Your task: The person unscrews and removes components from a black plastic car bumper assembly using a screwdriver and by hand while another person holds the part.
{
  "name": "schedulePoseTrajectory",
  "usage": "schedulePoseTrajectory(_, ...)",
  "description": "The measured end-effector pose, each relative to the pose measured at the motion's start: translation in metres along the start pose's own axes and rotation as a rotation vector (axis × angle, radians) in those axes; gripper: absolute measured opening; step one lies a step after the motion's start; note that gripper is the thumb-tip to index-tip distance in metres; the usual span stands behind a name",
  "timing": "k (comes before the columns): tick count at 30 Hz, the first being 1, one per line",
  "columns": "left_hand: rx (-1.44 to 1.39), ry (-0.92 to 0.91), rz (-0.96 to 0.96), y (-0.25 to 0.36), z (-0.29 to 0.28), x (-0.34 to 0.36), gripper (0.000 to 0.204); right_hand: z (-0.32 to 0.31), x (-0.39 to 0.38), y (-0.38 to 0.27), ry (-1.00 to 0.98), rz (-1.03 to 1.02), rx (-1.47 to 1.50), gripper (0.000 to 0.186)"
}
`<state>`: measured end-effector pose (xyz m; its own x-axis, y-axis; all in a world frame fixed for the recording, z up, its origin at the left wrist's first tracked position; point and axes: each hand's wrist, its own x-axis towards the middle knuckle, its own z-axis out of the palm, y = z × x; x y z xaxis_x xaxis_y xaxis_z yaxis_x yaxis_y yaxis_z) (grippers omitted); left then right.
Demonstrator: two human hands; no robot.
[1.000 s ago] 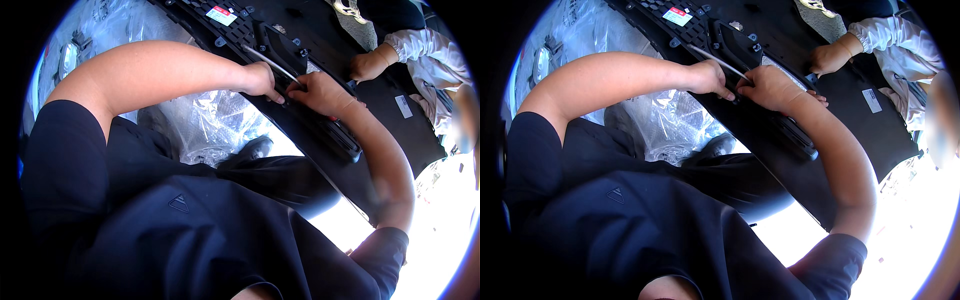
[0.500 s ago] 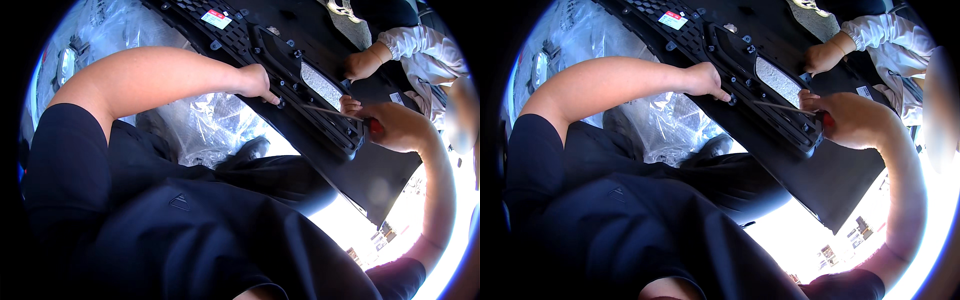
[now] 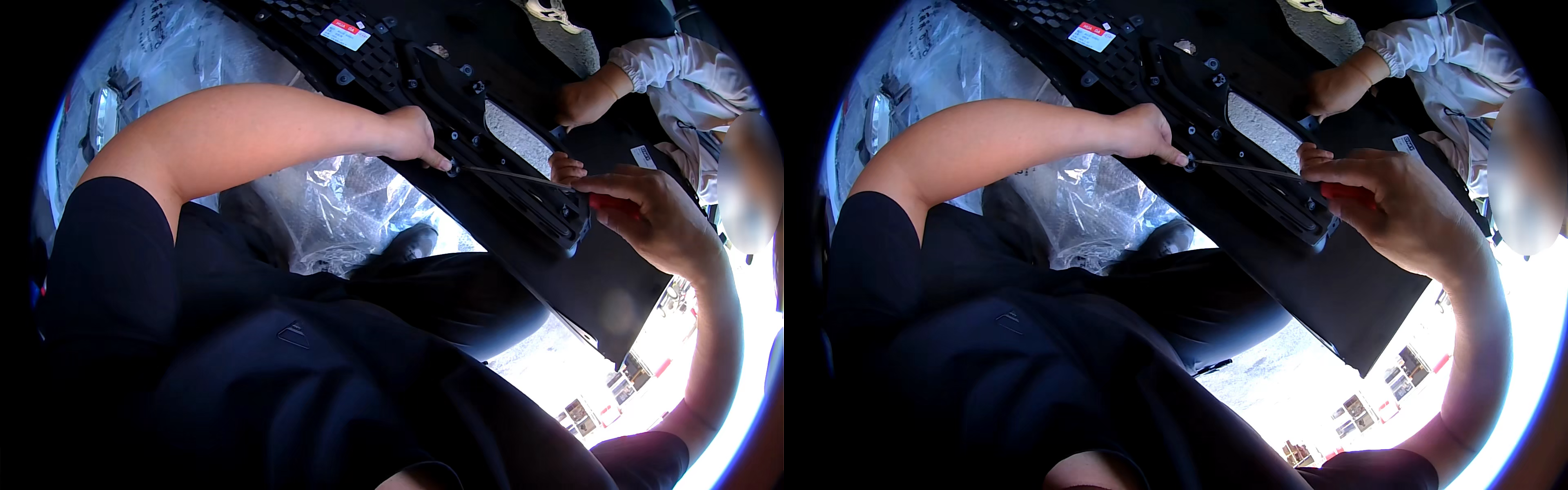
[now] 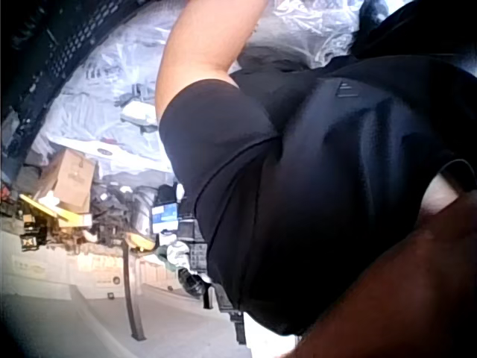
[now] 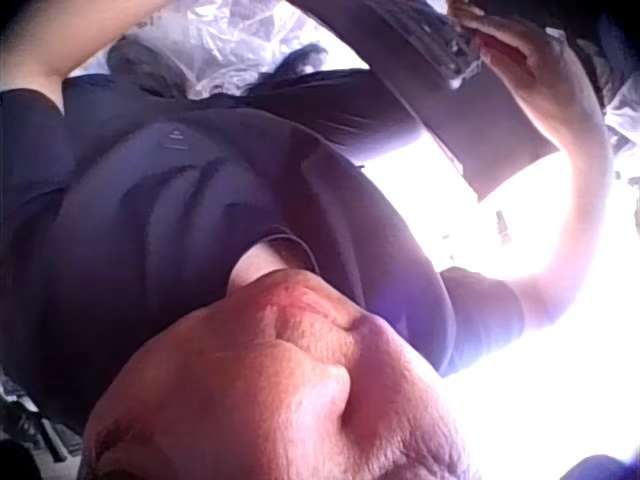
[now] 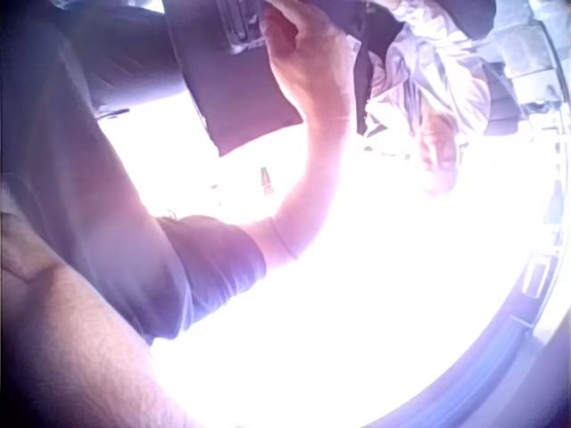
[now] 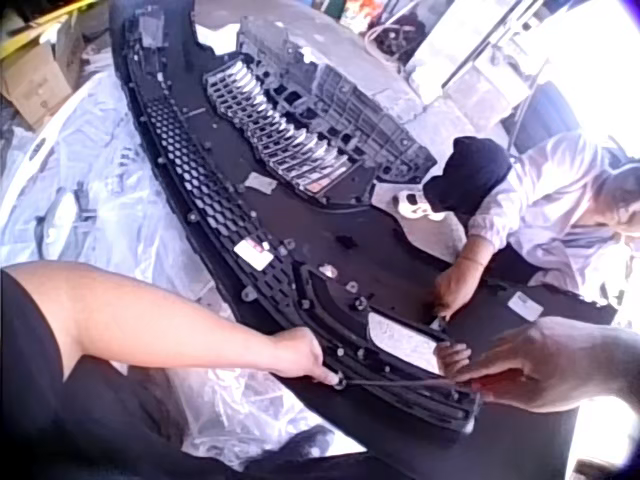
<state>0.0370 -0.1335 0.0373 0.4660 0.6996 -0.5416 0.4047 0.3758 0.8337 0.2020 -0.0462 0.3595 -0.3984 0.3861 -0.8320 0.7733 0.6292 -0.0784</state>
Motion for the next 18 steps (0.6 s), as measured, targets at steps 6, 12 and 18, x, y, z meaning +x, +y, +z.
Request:
schedulePoseTrajectory(6, 0.008, 0.0, 0.001, -0.001, -0.001, -0.001, 0.048, 0.009, 0.01, 0.001, 0.03, -0.016, -0.048, 0.03)
schedulePoseTrajectory(12, 0.001, -0.001, 0.001, -0.003, -0.001, 0.0, 0.048, 0.012, 0.016, 0.006, 0.007, -0.009, -0.047, 0.029)
schedulePoseTrajectory(18, -0.003, -0.004, -0.012, -0.002, 0.0, -0.003, 0.046, 0.019, 0.022, 0.014, 0.016, -0.049, -0.034, 0.029)
